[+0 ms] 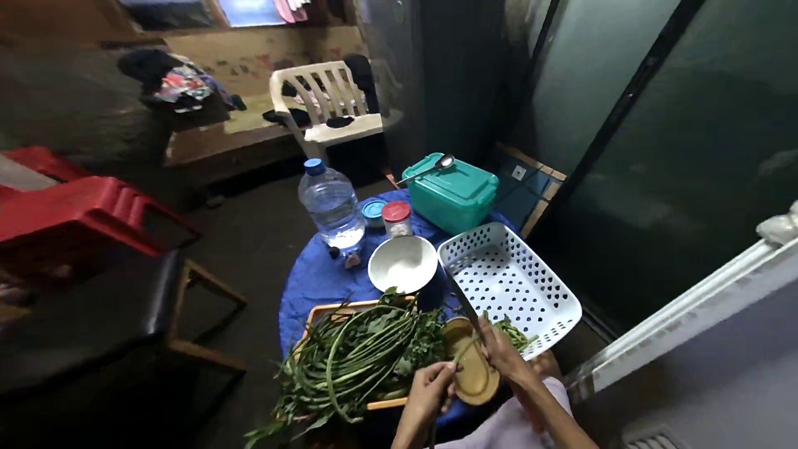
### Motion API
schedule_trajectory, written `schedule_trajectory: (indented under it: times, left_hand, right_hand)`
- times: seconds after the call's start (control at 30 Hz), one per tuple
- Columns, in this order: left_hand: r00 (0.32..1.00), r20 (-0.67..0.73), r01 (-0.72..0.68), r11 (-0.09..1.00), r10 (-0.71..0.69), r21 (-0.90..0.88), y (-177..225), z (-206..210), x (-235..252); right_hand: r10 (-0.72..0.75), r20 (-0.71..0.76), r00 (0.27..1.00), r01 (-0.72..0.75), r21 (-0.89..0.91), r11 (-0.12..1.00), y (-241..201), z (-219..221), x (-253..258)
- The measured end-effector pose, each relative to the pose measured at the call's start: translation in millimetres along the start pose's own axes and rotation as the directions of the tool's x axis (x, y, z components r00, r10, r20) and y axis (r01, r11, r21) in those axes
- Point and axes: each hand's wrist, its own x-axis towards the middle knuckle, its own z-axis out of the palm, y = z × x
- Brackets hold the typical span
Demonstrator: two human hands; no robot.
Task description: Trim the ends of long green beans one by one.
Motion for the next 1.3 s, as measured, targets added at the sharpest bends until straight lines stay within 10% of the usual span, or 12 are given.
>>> schedule_trajectory:
  times: [0.37,0.6,0.9,1.3]
  left_hand:
    - [0.999,-0.003,0.046,0.978,-0.046,0.203,-19.5,28.0,10.8]
    - [0.981,0.144,0.127,0.991,-0.132,0.042,-10.7,38.1,34.6]
    - [0.987,0.084,0.132,0.991,-0.134,0.025,-26.4,44.8,10.9]
    - [0.986,0.098,0.135,0.991,-0.134,0.001,-19.0,52.5,47.7]
  right_hand:
    - [0.463,-0.060,0.884,-0.411,0.368,0.834,35.4,-33.6,-7.5]
    - [0.154,0.051,0.987,-0.162,0.329,0.930,30.8,-16.3,-32.3]
    - [0.317,-0.177,0.932,-0.279,0.208,0.937,44.2,-14.9,-3.8]
    - [0.193,0.040,0.980,-0.196,0.288,0.937,42.4,-20.5,-27.1]
